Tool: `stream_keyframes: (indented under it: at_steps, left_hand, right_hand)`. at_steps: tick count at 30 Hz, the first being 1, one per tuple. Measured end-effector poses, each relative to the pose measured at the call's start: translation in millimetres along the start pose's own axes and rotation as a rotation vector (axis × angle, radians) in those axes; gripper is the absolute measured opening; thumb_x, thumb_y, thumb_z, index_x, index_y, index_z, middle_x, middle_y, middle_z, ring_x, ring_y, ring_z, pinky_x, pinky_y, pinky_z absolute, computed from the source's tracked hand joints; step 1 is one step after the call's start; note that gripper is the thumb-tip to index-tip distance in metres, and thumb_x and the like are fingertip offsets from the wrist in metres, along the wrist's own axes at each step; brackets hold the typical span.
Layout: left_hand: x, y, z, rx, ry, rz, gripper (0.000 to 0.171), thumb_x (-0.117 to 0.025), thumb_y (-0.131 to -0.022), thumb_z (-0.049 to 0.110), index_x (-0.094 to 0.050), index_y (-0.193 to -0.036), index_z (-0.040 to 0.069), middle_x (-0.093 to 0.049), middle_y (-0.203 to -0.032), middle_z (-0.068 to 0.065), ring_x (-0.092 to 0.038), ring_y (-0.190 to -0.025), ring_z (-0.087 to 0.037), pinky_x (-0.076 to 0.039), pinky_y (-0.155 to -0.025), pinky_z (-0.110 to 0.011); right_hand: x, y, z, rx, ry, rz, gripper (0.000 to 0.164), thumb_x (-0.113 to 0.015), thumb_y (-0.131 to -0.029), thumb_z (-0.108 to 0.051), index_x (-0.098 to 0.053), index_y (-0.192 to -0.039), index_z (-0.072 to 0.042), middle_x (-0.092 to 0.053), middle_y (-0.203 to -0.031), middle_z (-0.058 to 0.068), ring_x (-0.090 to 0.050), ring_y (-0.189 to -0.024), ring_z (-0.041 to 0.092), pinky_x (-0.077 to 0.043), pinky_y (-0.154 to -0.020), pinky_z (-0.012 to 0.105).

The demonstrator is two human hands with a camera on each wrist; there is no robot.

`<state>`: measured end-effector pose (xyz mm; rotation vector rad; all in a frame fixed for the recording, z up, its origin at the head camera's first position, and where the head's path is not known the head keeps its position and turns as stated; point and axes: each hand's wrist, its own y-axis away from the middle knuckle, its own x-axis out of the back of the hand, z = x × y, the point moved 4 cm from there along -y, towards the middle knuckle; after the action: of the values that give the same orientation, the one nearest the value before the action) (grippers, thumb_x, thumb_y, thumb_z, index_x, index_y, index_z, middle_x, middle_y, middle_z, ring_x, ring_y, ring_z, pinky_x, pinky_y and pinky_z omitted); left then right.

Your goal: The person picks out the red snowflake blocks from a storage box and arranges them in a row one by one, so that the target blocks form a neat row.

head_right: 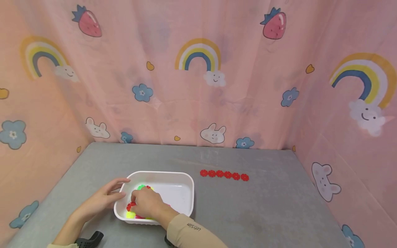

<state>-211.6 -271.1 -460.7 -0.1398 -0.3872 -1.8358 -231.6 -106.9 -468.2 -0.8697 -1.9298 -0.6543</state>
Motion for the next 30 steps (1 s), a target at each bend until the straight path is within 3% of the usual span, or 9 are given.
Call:
stream_keyframes:
  at_steps: [11, 19, 30]
  left_hand:
    - [-0.1, -0.6, -1.6, 0.001, 0.019, -0.007, 0.053, -0.064, -0.101, 0.018, -0.042, -0.148, 0.005, -0.025, -0.156, -0.038, -0.038, -0.137, -0.056, -0.060, -0.083, -0.046]
    - [-1.1, -1.3, -0.3, 0.025, 0.001, 0.005, 0.054, -0.065, -0.101, 0.020, -0.043, -0.148, 0.007, -0.028, -0.156, -0.035, -0.039, -0.137, -0.056, -0.059, -0.085, -0.049]
    - [-1.4, 1.0, -0.1, 0.036, 0.008, 0.023, 0.053, -0.065, -0.100, 0.020, -0.044, -0.147, 0.008, -0.028, -0.157, -0.035, -0.042, -0.136, -0.054, -0.060, -0.085, -0.049]
  right_hand:
    - [3.4, 3.5, 4.1, -0.024, -0.127, -0.007, 0.018, -0.082, -0.083, -0.024, -0.072, -0.094, -0.013, -0.053, -0.070, -0.010, -0.047, -0.065, 0.006, -0.040, -0.058, 0.022]
    - [6.0, 5.6, 9.2, -0.043, -0.257, 0.007, 0.020, -0.083, -0.081, -0.013, -0.065, -0.088, -0.015, -0.055, -0.072, -0.008, -0.049, -0.066, 0.007, -0.042, -0.062, 0.022]
    - [11.1, 13.7, 10.6, -0.063, -0.473, 0.034, 0.016, -0.075, -0.087, -0.006, -0.062, -0.086, -0.016, -0.058, -0.071, -0.006, -0.053, -0.057, 0.009, -0.045, -0.050, 0.020]
